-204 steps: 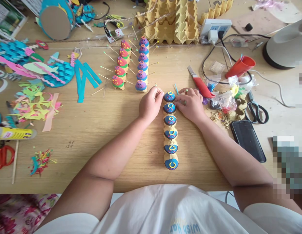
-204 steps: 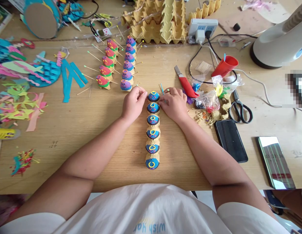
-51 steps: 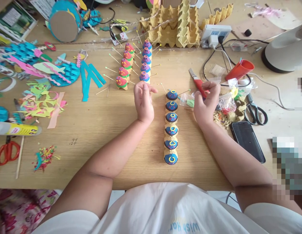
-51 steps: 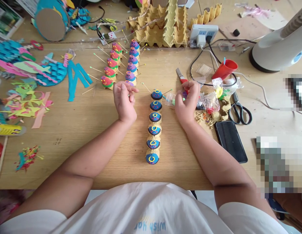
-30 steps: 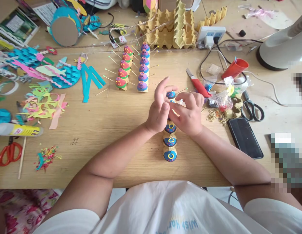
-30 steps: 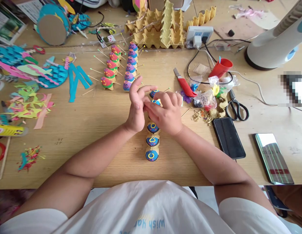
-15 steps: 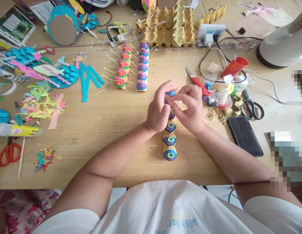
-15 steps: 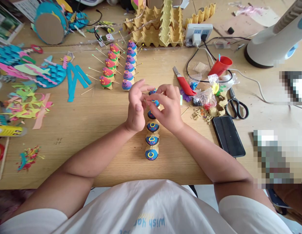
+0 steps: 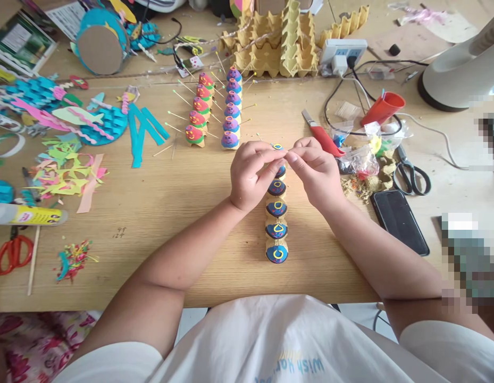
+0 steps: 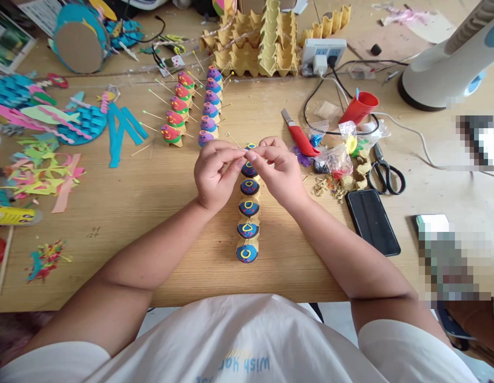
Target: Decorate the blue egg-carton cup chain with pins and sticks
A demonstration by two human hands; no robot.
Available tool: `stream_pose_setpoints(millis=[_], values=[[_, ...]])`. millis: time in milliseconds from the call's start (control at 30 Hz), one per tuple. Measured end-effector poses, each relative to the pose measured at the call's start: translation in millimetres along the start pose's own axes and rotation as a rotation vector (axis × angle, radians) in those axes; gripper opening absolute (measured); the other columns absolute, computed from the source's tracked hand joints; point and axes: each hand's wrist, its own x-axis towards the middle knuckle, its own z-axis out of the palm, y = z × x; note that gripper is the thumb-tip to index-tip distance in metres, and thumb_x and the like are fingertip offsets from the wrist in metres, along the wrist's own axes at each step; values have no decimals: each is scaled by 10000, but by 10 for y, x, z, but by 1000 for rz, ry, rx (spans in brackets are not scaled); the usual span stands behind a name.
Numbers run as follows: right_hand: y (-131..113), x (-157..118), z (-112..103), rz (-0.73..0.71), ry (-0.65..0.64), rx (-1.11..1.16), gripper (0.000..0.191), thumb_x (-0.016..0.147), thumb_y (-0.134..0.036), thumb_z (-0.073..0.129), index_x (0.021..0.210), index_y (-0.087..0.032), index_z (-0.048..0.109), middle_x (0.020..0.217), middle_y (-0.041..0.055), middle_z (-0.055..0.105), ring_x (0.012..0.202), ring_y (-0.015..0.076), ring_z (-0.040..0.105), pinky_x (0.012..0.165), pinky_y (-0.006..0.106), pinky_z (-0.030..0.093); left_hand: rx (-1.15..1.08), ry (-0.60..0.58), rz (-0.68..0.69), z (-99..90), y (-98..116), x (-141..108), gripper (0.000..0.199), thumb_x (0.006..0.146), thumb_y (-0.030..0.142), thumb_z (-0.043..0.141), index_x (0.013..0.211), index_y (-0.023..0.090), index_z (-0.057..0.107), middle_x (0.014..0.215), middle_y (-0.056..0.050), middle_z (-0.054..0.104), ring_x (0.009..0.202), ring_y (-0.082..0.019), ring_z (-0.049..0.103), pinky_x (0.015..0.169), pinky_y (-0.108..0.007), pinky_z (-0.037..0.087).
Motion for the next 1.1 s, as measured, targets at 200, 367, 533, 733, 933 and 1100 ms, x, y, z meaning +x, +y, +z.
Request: stream_pose_setpoints(millis=[200, 367, 533, 733, 933, 1100], values=[[-67, 164, -300, -56, 127, -316, 539, 1101, -654, 436, 1076, -265, 808, 1036, 79, 701, 1064, 253, 685, 989, 482, 572, -8, 110, -52, 40, -62, -36, 441, 1058, 650, 476, 1086, 298, 740, 1072, -61, 728, 1096, -220, 702, 1048, -420, 598], [130, 246, -690, -28, -161, -675, 359, 1038, -538, 615, 927, -239, 780, 975, 104, 755, 949, 276, 676, 927, 515, 555, -102, 145, -73, 104, -137, -86, 428, 1038, 681, 511, 1030, 287, 679, 1003, -44, 686, 1007, -190, 693, 961, -387, 612], [438, 220, -745, 21, -425, -833, 300, 986, -456, 688, 813, -225, 770, 905, 93, 783, 903, 270, 698, 855, 484, 538, -158, 228, 89, 151, -224, -80, 304, 1047, 560, 603, 997, 263, 643, 920, -4, 650, 840, -123, 634, 792, -291, 560], [574, 245, -645, -83, -463, -800, 242, 960, -356, 725, 759, -223, 752, 980, 94, 792, 977, 296, 710, 825, 479, 534, -154, 242, 141, 150, -247, -66, 215, 1059, 458, 624, 1002, 252, 644, 918, 1, 652, 828, -116, 610, 752, -278, 521], [731, 232, -624, -151, -419, -744, 434, 1000, -537, 663, 724, -203, 680, 910, 94, 752, 995, 276, 707, 789, 418, 515, -175, 235, 108, 146, -237, -76, 238, 1053, 496, 623, 1008, 264, 652, 924, 1, 652, 840, -116, 627, 768, -274, 529], [568, 234, -597, -84, -396, -684, 346, 951, -422, 719, 715, -197, 602, 1047, 135, 750, 1070, 309, 670, 858, 466, 513, -175, 255, 45, 147, -236, -71, 320, 1045, 570, 601, 1018, 255, 649, 919, -5, 655, 854, -120, 664, 809, -282, 565]])
